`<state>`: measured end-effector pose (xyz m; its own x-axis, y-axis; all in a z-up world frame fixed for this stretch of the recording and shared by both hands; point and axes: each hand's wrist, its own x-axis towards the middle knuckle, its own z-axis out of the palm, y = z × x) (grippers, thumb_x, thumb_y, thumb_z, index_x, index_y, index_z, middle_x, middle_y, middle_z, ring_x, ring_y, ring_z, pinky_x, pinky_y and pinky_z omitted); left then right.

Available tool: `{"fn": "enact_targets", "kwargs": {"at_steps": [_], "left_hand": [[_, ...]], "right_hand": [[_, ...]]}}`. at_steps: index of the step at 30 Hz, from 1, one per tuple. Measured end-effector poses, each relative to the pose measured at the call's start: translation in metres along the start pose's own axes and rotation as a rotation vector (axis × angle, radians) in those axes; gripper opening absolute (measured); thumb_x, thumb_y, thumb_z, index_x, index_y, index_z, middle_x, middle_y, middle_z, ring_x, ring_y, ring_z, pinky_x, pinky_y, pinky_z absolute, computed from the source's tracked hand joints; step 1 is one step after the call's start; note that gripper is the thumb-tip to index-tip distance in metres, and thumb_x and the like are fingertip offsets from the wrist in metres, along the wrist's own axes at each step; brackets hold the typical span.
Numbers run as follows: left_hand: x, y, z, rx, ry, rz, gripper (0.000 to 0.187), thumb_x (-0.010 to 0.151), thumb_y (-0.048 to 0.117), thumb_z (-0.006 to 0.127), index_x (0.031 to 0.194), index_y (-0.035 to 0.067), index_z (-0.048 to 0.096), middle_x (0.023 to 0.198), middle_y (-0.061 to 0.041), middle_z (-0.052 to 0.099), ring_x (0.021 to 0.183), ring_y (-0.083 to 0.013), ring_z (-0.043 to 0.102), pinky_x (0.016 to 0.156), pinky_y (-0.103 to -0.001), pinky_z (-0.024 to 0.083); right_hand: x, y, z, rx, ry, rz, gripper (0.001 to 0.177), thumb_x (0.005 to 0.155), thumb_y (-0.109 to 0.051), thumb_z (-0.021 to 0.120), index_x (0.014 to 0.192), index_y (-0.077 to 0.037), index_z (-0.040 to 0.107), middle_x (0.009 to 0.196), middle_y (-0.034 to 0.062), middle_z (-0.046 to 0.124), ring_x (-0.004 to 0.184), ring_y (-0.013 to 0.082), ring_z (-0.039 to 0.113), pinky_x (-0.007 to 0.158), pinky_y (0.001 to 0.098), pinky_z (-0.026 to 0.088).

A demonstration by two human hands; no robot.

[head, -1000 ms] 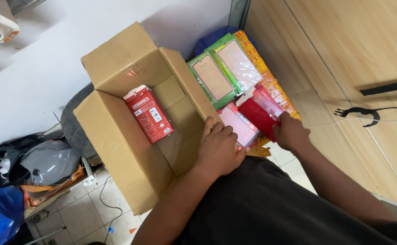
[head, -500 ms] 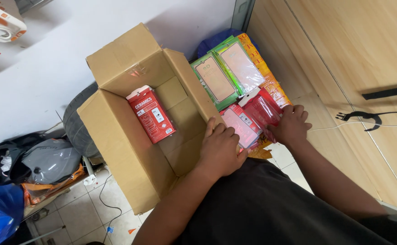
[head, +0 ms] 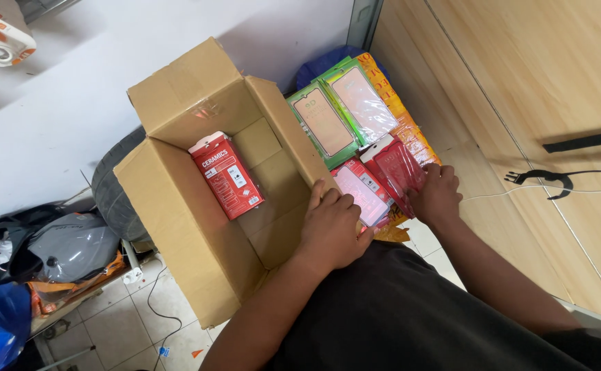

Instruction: Sorting and organizing screen protectors into a box in a store environment.

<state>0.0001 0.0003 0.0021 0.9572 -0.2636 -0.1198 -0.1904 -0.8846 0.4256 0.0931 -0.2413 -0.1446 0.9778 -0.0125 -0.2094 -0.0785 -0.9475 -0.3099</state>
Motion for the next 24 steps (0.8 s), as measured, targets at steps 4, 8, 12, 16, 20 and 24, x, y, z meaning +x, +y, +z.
{"fn": "enact_targets", "kwargs": {"at_steps": [4, 8, 12, 16, 20, 24], "left_hand": [[-0.001, -0.001, 0.002, 0.004, 0.01, 0.006, 0.041, 0.085, 0.043, 0.069, 0.09, 0.003, 0.076, 0.099, -0.012, 0.069, 0.115, -0.0312, 0.056, 0.125, -0.055, 0.012], [-0.001, 0.0, 0.002, 0.011, 0.006, 0.004, 0.041, 0.086, 0.044, 0.069, 0.09, 0.004, 0.076, 0.099, -0.012, 0.068, 0.114, -0.0314, 0.056, 0.125, -0.055, 0.012], [-0.001, 0.0, 0.003, 0.025, 0.02, 0.008, 0.041, 0.085, 0.045, 0.069, 0.089, 0.005, 0.076, 0.098, -0.011, 0.068, 0.113, -0.0316, 0.056, 0.124, -0.055, 0.012], [-0.003, 0.0, 0.002, 0.005, 0.028, 0.005, 0.038, 0.085, 0.044, 0.069, 0.087, 0.006, 0.076, 0.099, -0.011, 0.068, 0.114, -0.0308, 0.056, 0.125, -0.055, 0.013], [-0.005, -0.004, 0.011, -0.117, 0.186, 0.054, 0.038, 0.086, 0.042, 0.073, 0.1, 0.007, 0.071, 0.102, -0.01, 0.069, 0.113, -0.0295, 0.059, 0.125, -0.055, 0.016], [-0.003, -0.009, -0.004, -0.684, 0.304, -0.026, 0.063, 0.097, 0.045, 0.066, 0.143, 0.004, 0.049, 0.116, -0.009, 0.067, 0.102, -0.0183, 0.066, 0.119, -0.046, 0.036]], "right_hand": [[0.0, -0.001, -0.004, 0.028, 0.016, -0.018, 0.07, 0.075, -0.024, 0.087, 0.134, -0.008, 0.052, 0.131, 0.0201, 0.052, 0.122, 0.0417, 0.051, 0.09, 0.0583, 0.051], [0.009, 0.008, -0.004, 0.093, -0.136, 0.014, 0.061, 0.081, -0.021, 0.081, 0.133, -0.004, 0.054, 0.114, 0.0243, 0.07, 0.113, 0.0428, 0.064, 0.091, 0.0508, 0.054], [0.015, 0.013, -0.018, 0.114, -0.223, -0.001, 0.053, 0.086, -0.019, 0.075, 0.132, -0.003, 0.055, 0.109, 0.0275, 0.072, 0.105, 0.044, 0.069, 0.089, 0.05, 0.054], [0.011, 0.006, -0.061, 0.083, -0.263, -0.01, 0.051, 0.087, -0.02, 0.073, 0.13, 0.0, 0.054, 0.108, 0.0301, 0.071, 0.106, 0.0459, 0.067, 0.091, 0.05, 0.054], [-0.012, -0.019, -0.127, 0.212, -0.282, -0.023, 0.04, 0.09, -0.017, 0.073, 0.125, -0.003, 0.058, 0.102, 0.0209, 0.073, 0.095, 0.0338, 0.071, 0.083, 0.0449, 0.056], [-0.026, -0.047, -0.144, 0.871, -0.357, -0.203, 0.032, 0.095, -0.013, 0.066, 0.124, -0.003, 0.056, 0.099, 0.0071, 0.07, 0.084, 0.0157, 0.067, 0.073, 0.0365, 0.058]]}}
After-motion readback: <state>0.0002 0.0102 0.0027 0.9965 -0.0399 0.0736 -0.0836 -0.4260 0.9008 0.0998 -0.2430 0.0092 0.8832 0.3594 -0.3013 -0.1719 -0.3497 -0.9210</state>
